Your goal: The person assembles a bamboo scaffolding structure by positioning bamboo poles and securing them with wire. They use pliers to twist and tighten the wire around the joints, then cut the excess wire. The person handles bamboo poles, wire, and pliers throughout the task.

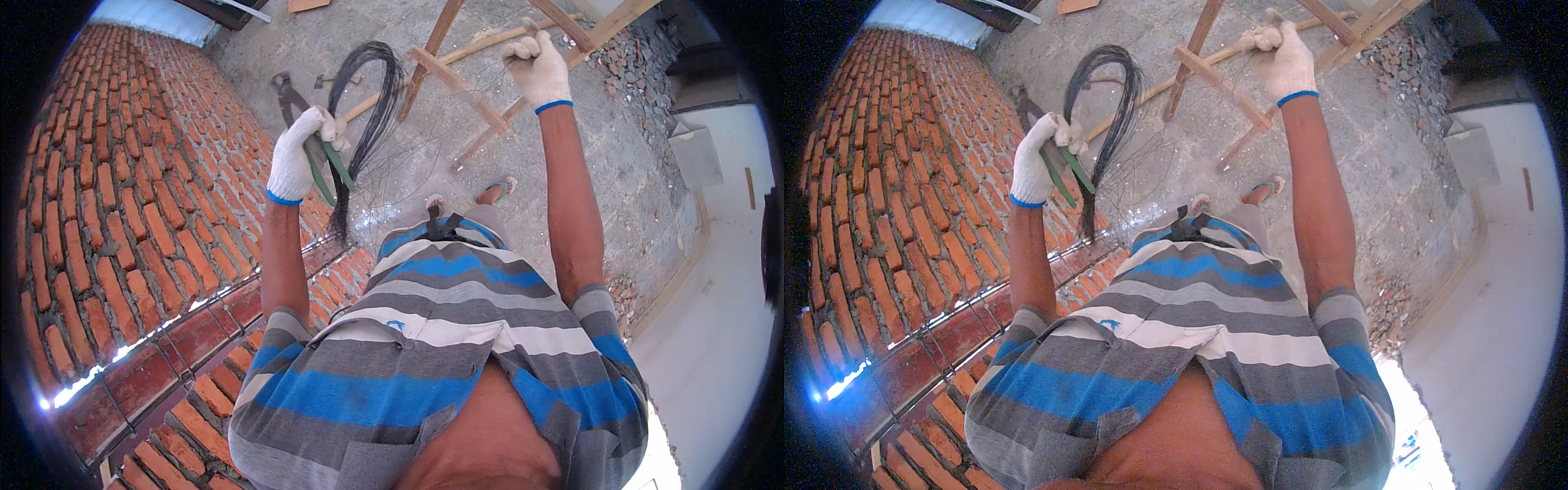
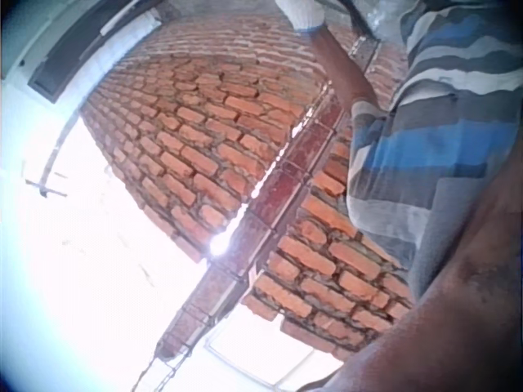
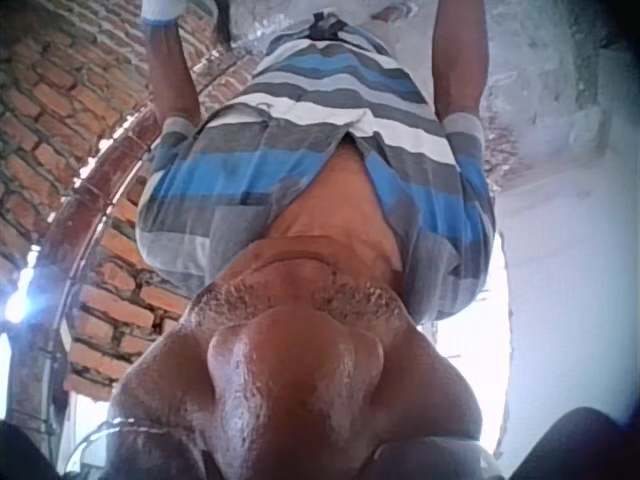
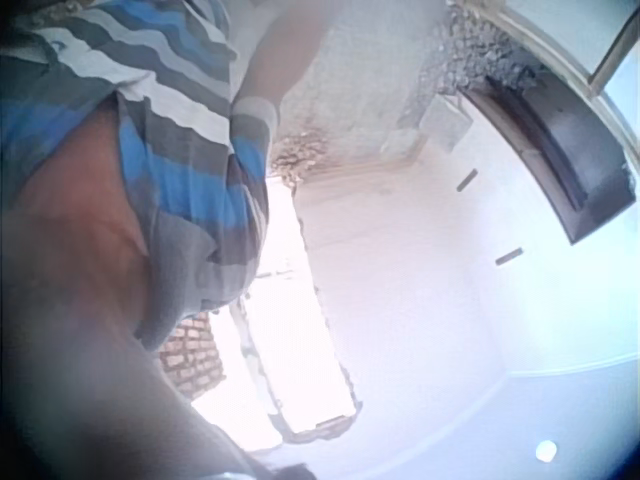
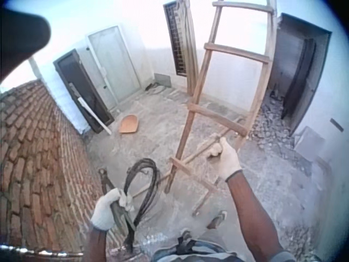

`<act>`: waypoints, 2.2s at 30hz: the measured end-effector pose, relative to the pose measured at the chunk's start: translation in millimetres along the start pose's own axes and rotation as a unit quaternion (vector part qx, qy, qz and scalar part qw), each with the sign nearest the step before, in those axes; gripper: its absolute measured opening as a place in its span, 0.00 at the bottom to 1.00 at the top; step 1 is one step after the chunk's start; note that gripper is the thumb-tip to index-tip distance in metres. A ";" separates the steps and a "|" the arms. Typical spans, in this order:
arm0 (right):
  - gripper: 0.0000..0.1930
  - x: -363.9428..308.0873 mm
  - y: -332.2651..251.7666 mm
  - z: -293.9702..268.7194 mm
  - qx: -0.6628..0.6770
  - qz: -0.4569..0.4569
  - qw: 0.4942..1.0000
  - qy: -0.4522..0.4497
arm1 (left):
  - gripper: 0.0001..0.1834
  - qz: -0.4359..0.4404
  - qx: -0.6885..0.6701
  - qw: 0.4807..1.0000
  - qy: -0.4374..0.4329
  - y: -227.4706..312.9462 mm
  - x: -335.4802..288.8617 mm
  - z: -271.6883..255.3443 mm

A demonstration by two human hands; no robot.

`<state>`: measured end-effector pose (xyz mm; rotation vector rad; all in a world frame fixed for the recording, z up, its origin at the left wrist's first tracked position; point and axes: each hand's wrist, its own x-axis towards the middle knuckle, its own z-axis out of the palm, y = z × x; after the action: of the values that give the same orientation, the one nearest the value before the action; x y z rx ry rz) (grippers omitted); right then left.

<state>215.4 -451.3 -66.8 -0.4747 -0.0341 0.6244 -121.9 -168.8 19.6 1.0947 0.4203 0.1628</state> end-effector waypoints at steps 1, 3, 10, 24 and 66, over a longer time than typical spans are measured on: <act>0.14 -5.8 -6.9 6.1 -0.018 0.001 1.000 -0.006 | 0.16 -0.025 0.028 0.999 -0.014 3.1 -0.3 4.5; 0.13 -15.6 -21.5 18.3 -0.048 0.000 0.999 -0.023 | 0.17 -0.047 0.098 0.994 0.019 -2.5 -0.6 13.2; 0.12 -32.2 -185.3 13.9 0.004 -0.182 0.977 -0.110 | 0.16 -0.159 0.403 0.901 -0.011 -13.8 5.5 5.8; 0.24 -195.3 -235.4 -21.8 -0.137 -0.270 0.951 -0.058 | 0.21 -0.085 0.285 0.952 0.074 -42.4 38.5 -67.4; 0.23 -353.7 -208.4 1.4 -0.544 -0.275 0.692 0.387 | 0.26 -0.154 0.434 0.837 -0.296 -188.8 96.3 181.3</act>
<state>42.7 -799.8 64.5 -1.7958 0.2720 -0.3283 25.1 -372.6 -101.3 1.8623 0.0790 -0.7180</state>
